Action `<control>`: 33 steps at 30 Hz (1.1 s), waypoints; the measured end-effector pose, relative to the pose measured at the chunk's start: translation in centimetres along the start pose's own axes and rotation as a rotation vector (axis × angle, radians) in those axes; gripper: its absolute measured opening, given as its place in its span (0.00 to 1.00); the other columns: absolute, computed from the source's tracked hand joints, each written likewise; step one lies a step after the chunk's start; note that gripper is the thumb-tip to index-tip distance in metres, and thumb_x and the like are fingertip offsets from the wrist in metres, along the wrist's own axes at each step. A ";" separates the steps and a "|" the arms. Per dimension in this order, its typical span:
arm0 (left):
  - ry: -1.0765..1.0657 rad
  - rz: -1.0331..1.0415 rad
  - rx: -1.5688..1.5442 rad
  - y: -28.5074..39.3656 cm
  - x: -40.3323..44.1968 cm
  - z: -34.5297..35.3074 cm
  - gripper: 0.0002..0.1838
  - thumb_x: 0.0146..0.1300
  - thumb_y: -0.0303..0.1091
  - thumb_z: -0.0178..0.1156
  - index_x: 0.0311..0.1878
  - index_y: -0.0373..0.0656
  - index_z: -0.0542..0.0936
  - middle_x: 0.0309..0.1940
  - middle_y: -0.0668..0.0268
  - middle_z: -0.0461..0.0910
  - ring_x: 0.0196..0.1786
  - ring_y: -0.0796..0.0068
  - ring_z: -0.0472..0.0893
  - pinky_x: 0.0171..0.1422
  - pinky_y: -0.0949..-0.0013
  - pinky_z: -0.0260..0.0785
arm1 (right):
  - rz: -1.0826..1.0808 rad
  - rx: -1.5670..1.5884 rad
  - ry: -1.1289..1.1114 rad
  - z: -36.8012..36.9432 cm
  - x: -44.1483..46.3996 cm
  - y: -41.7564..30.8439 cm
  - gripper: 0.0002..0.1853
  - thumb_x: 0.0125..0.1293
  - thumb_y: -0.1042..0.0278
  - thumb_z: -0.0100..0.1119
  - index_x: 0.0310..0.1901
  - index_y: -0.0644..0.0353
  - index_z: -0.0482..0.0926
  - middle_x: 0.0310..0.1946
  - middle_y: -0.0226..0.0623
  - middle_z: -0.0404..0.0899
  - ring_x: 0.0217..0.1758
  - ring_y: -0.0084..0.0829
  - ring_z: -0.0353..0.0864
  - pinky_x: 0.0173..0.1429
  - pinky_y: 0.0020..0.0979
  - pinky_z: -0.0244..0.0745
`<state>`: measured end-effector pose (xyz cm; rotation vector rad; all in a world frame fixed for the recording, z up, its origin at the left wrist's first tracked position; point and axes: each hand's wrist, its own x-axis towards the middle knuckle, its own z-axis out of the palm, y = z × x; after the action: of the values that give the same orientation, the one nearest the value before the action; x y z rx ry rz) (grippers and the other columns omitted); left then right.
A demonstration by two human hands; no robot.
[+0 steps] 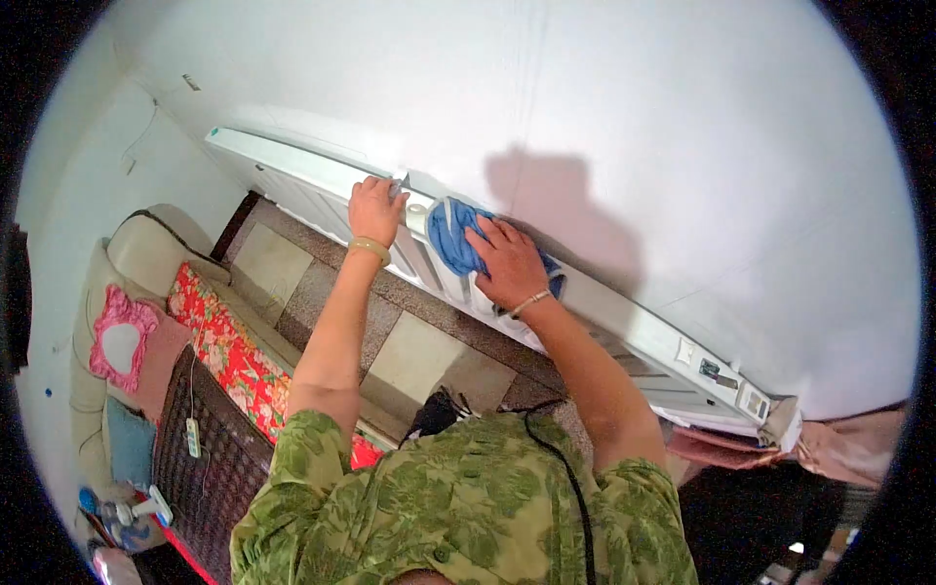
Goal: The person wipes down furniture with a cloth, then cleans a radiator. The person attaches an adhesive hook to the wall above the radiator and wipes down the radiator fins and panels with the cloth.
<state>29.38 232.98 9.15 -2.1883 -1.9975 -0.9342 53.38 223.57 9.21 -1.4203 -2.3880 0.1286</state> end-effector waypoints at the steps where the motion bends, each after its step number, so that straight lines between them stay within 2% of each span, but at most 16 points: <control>1: 0.006 0.068 0.002 -0.7 0.5 0.2 0.13 0.56 0.35 0.64 0.41 0.39 0.82 0.37 0.58 0.78 0.46 0.53 0.74 0.52 0.55 0.70 | -0.001 -0.012 0.001 -0.1 0.1 0.0 0.34 0.51 0.63 0.59 0.64 0.53 0.69 0.69 0.40 0.63 0.70 0.45 0.61 0.71 0.45 0.59; 5: -0.057 0.205 0.001 -3.8 1.3 0.2 0.12 0.59 0.33 0.62 0.44 0.38 0.82 0.35 0.61 0.81 0.42 0.59 0.79 0.45 0.61 0.73 | 0.009 -0.005 -0.001 -0.2 0.0 0.0 0.35 0.48 0.65 0.60 0.63 0.52 0.70 0.68 0.39 0.63 0.70 0.45 0.62 0.70 0.48 0.61; 7: -0.230 -0.205 -0.690 -4.6 1.2 -0.1 0.10 0.63 0.32 0.60 0.42 0.36 0.82 0.29 0.62 0.83 0.29 0.66 0.81 0.34 0.68 0.72 | 0.037 -0.013 -0.016 -0.4 0.1 -0.2 0.35 0.48 0.65 0.61 0.63 0.52 0.70 0.68 0.39 0.63 0.70 0.45 0.62 0.70 0.47 0.61; 8: -0.242 -0.202 -0.700 -4.7 0.9 -0.1 0.10 0.63 0.32 0.60 0.42 0.36 0.82 0.29 0.62 0.83 0.29 0.66 0.81 0.34 0.68 0.72 | 0.044 -0.018 -0.025 -0.5 0.1 -0.4 0.35 0.48 0.65 0.62 0.63 0.52 0.70 0.68 0.39 0.64 0.69 0.45 0.63 0.70 0.47 0.61; 10: -0.341 -0.404 -1.202 -4.6 0.4 -0.5 0.11 0.67 0.32 0.57 0.44 0.36 0.82 0.30 0.64 0.85 0.29 0.77 0.82 0.32 0.76 0.70 | 0.041 -0.038 -0.018 -0.6 0.2 -0.5 0.36 0.46 0.66 0.64 0.62 0.53 0.70 0.67 0.40 0.65 0.68 0.46 0.64 0.69 0.45 0.62; 11: -0.377 -0.429 -1.213 -4.3 0.2 -1.2 0.10 0.68 0.33 0.57 0.45 0.37 0.82 0.31 0.65 0.85 0.32 0.82 0.82 0.33 0.79 0.70 | 0.021 -0.026 -0.013 -0.8 0.3 -0.5 0.36 0.45 0.67 0.65 0.62 0.53 0.70 0.67 0.40 0.65 0.68 0.46 0.64 0.69 0.44 0.63; 15: -0.405 -0.435 -1.258 -4.3 -0.5 -1.6 0.10 0.67 0.32 0.58 0.44 0.36 0.82 0.32 0.64 0.85 0.31 0.80 0.82 0.32 0.79 0.70 | 0.021 -0.015 -0.024 -1.3 0.5 -0.9 0.38 0.43 0.69 0.67 0.62 0.54 0.71 0.66 0.41 0.66 0.67 0.47 0.65 0.69 0.44 0.63; 17: -0.501 -0.394 -1.197 -4.3 -0.6 -1.7 0.12 0.67 0.31 0.58 0.51 0.36 0.78 0.32 0.64 0.85 0.31 0.81 0.82 0.33 0.79 0.71 | 0.022 -0.015 -0.015 -1.1 0.4 -1.0 0.37 0.43 0.69 0.67 0.62 0.53 0.71 0.66 0.41 0.66 0.67 0.47 0.65 0.69 0.44 0.63; 20: -0.460 -0.381 -1.177 -4.0 -0.5 -1.9 0.17 0.64 0.26 0.60 0.56 0.35 0.73 0.28 0.63 0.83 0.28 0.78 0.82 0.30 0.77 0.72 | 0.025 -0.011 0.006 -0.8 0.2 -0.7 0.37 0.44 0.68 0.66 0.62 0.52 0.70 0.67 0.41 0.65 0.67 0.47 0.65 0.69 0.44 0.64; 23: -0.525 -0.342 -1.138 -3.5 -0.2 -2.6 0.23 0.63 0.24 0.61 0.60 0.35 0.68 0.26 0.63 0.82 0.28 0.78 0.82 0.30 0.77 0.72 | 0.036 -0.001 0.028 -0.4 0.1 -0.4 0.37 0.44 0.67 0.65 0.62 0.51 0.70 0.67 0.39 0.65 0.68 0.46 0.64 0.69 0.44 0.64; 27: -0.637 -0.193 -1.116 -2.6 -0.5 -1.5 0.21 0.62 0.25 0.62 0.58 0.35 0.70 0.24 0.64 0.81 0.26 0.78 0.82 0.30 0.77 0.72 | 0.074 0.000 0.017 -0.2 -0.3 -0.5 0.36 0.46 0.66 0.64 0.63 0.50 0.70 0.68 0.37 0.64 0.69 0.43 0.63 0.70 0.44 0.63; 29: -0.743 -0.075 -0.940 -1.7 -0.3 -1.4 0.21 0.61 0.24 0.62 0.57 0.35 0.71 0.22 0.64 0.80 0.25 0.78 0.82 0.27 0.78 0.72 | 0.088 0.020 0.028 -0.3 -0.3 -0.7 0.36 0.46 0.67 0.63 0.62 0.50 0.70 0.68 0.36 0.65 0.69 0.43 0.64 0.69 0.43 0.63; 33: -0.757 -0.085 -0.879 -1.4 0.1 -0.6 0.17 0.60 0.24 0.62 0.52 0.36 0.73 0.21 0.64 0.80 0.25 0.77 0.83 0.25 0.77 0.72 | 0.080 0.016 0.046 0.0 -0.4 -0.5 0.35 0.46 0.68 0.63 0.62 0.50 0.71 0.68 0.35 0.65 0.69 0.43 0.64 0.69 0.43 0.63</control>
<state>27.91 233.02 9.17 -3.3570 -2.2149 -1.3238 53.19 222.96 9.22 -1.4962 -2.2887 0.1332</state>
